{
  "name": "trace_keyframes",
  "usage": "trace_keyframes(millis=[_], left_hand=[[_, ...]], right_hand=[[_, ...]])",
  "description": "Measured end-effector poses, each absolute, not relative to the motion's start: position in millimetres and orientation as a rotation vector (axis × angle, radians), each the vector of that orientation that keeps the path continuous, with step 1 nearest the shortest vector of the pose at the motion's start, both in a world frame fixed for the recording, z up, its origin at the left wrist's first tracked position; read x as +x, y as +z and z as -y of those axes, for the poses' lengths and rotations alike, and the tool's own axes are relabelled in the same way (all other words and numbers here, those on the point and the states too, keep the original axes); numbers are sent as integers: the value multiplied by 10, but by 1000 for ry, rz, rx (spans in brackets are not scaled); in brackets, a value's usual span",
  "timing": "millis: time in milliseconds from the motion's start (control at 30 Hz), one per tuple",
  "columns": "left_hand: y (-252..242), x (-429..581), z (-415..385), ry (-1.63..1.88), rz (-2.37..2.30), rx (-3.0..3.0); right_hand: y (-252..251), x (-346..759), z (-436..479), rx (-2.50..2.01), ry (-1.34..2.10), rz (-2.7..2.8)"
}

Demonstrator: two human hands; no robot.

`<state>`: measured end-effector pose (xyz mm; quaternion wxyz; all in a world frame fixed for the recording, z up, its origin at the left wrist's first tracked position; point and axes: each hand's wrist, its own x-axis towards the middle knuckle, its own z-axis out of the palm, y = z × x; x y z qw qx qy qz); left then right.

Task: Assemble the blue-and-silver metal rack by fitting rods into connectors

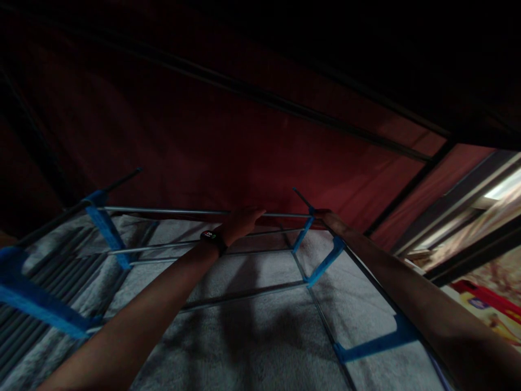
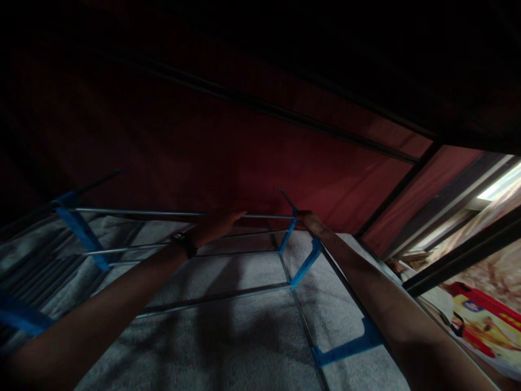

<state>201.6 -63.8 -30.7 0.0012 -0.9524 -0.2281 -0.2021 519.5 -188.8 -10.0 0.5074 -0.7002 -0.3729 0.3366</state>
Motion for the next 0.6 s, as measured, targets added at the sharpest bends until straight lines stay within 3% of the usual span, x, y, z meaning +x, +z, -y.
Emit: trace_keyframes(millis=[600], left_hand=[[-192, 2060, 702, -536, 734, -3004]], right_hand=[[-96, 5216, 1856, -1801, 714, 992]])
